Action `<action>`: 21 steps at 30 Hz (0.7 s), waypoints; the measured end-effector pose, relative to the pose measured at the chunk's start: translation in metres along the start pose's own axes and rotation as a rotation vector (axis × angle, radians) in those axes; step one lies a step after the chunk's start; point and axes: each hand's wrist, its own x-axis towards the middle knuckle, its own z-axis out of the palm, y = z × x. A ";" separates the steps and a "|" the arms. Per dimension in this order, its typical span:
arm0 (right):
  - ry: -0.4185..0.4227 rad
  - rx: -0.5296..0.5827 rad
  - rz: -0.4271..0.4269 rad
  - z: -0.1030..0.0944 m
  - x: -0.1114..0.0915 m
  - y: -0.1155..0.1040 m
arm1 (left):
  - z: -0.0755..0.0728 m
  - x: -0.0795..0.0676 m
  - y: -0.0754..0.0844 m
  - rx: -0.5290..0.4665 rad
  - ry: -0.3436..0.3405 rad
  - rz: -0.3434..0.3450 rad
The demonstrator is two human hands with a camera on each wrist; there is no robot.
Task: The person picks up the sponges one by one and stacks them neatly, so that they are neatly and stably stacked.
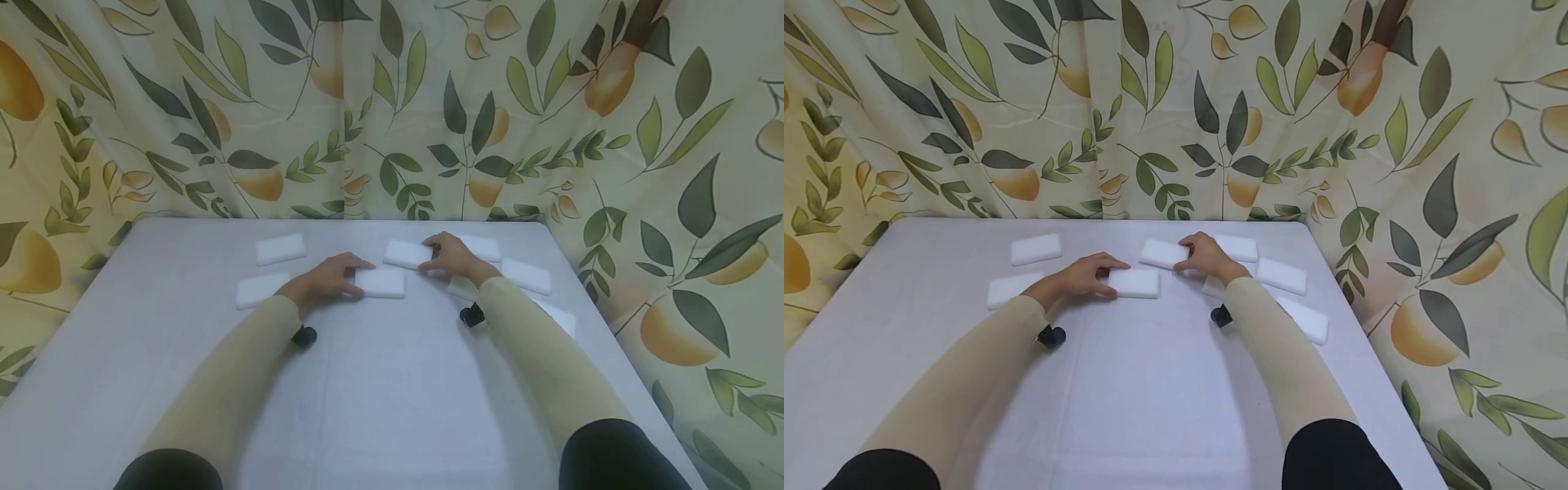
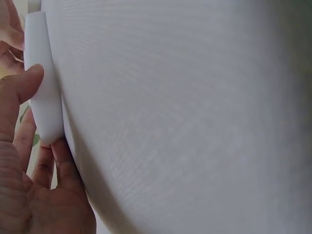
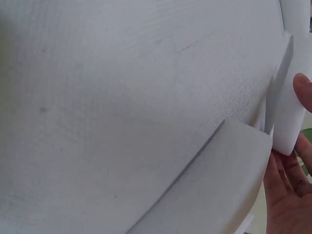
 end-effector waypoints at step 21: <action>-0.011 0.028 -0.053 -0.009 -0.011 -0.010 | 0.003 0.000 -0.001 -0.048 0.007 -0.055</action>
